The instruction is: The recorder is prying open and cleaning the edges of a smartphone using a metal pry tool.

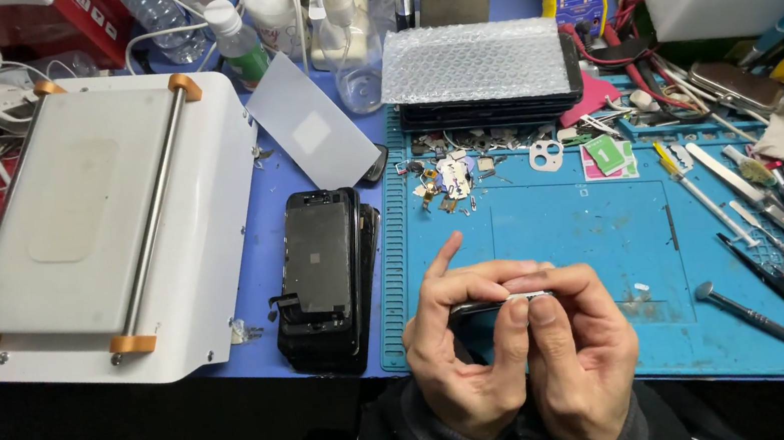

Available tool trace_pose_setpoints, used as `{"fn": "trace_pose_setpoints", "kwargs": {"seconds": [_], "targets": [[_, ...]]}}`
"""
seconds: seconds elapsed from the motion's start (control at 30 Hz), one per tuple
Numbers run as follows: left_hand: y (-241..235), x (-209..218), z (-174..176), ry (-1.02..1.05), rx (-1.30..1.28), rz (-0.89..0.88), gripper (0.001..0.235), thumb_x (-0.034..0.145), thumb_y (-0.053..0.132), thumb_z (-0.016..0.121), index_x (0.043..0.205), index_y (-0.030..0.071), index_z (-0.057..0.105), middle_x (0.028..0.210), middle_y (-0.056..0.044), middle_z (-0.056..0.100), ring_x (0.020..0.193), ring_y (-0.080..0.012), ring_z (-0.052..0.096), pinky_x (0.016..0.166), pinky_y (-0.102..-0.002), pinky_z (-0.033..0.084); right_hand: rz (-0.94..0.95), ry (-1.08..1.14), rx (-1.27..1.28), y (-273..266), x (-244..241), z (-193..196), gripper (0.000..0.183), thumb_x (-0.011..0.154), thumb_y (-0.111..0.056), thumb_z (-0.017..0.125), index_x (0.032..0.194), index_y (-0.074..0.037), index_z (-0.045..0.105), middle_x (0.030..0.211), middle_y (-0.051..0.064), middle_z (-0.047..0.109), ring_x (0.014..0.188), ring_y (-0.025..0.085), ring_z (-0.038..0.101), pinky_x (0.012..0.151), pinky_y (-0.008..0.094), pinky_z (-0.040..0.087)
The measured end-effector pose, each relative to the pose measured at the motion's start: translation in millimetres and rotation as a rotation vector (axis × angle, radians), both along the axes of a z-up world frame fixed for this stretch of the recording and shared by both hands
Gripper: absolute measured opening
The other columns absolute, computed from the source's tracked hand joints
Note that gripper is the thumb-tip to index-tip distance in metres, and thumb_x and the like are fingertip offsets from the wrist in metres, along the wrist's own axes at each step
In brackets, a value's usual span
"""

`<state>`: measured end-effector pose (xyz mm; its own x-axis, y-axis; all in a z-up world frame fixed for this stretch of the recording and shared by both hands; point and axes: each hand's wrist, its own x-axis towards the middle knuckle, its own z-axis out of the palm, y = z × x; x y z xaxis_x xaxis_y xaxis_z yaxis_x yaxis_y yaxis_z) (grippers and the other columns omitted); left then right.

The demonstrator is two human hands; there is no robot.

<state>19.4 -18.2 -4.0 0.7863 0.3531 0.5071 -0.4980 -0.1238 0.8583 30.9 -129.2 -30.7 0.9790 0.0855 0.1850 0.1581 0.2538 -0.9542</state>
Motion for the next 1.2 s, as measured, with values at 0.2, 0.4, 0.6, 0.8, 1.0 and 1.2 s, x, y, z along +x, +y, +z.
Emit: {"fn": "trace_pose_setpoints", "kwargs": {"seconds": [0.2, 0.4, 0.6, 0.8, 1.0, 1.2], "targets": [[4.3, -3.7, 0.5, 0.045, -0.04, -0.046, 0.015, 0.104, 0.008, 0.067, 0.115, 0.006, 0.056, 0.11, -0.015, 0.076, 0.107, -0.0219, 0.077, 0.136, -0.057, 0.023, 0.032, 0.014, 0.113, -0.7, 0.8, -3.7, 0.021, 0.109, -0.009, 0.055, 0.122, 0.008, 0.059, 0.119, 0.015, 0.067, 0.114, 0.018, 0.062, 0.106, 0.032, 0.049], [20.7, -8.6, 13.1, 0.092, -0.131, -0.243, 0.025, 0.115, 0.029, 0.046, 0.121, 0.005, 0.052, 0.129, -0.015, 0.068, 0.124, -0.0203, 0.067, 0.134, -0.052, 0.007, 0.199, 0.023, 0.342, -5.7, 8.6, 14.7, 0.042, 0.121, -0.025, 0.042, 0.127, 0.014, 0.057, 0.127, 0.024, 0.065, 0.117, 0.028, 0.06, 0.111, 0.039, 0.044], [18.1, -9.9, 3.7, 0.138, -0.113, -0.215, 0.033, 0.122, 0.035, 0.036, 0.121, 0.006, 0.054, 0.131, -0.014, 0.07, 0.121, -0.019, 0.065, 0.135, -0.05, 0.007, 0.18, 0.036, 0.313, -12.0, 7.5, 5.6, 0.041, 0.124, -0.024, 0.042, 0.128, 0.014, 0.057, 0.122, 0.022, 0.062, 0.116, 0.026, 0.059, 0.111, 0.037, 0.044], [17.6, -11.3, 3.3, 0.156, -0.119, -0.214, 0.03, 0.122, 0.034, 0.039, 0.121, 0.008, 0.053, 0.13, -0.012, 0.071, 0.12, -0.0169, 0.065, 0.135, -0.049, 0.009, 0.151, 0.065, 0.322, -17.0, 5.3, -3.5, 0.032, 0.124, -0.019, 0.049, 0.126, 0.012, 0.058, 0.123, 0.022, 0.066, 0.111, 0.023, 0.06, 0.107, 0.035, 0.046], [16.4, -13.9, 6.4, 0.191, -0.048, -0.189, 0.026, 0.121, 0.031, 0.044, 0.12, 0.007, 0.053, 0.127, -0.014, 0.072, 0.117, -0.0189, 0.067, 0.134, -0.049, 0.014, 0.131, 0.099, 0.327, -21.2, -0.5, -2.2, 0.029, 0.123, -0.017, 0.051, 0.119, 0.011, 0.058, 0.115, 0.02, 0.065, 0.107, 0.022, 0.062, 0.104, 0.034, 0.048], [23.1, -16.7, 7.8, 0.157, -0.072, -0.211, 0.032, 0.124, 0.035, 0.033, 0.128, 0.009, 0.051, 0.135, -0.011, 0.068, 0.123, -0.0157, 0.064, 0.135, -0.046, 0.017, 0.156, 0.077, 0.341, -17.1, 0.3, 0.2, 0.031, 0.121, -0.02, 0.055, 0.125, 0.01, 0.058, 0.121, 0.021, 0.067, 0.111, 0.025, 0.063, 0.108, 0.038, 0.048]]}}
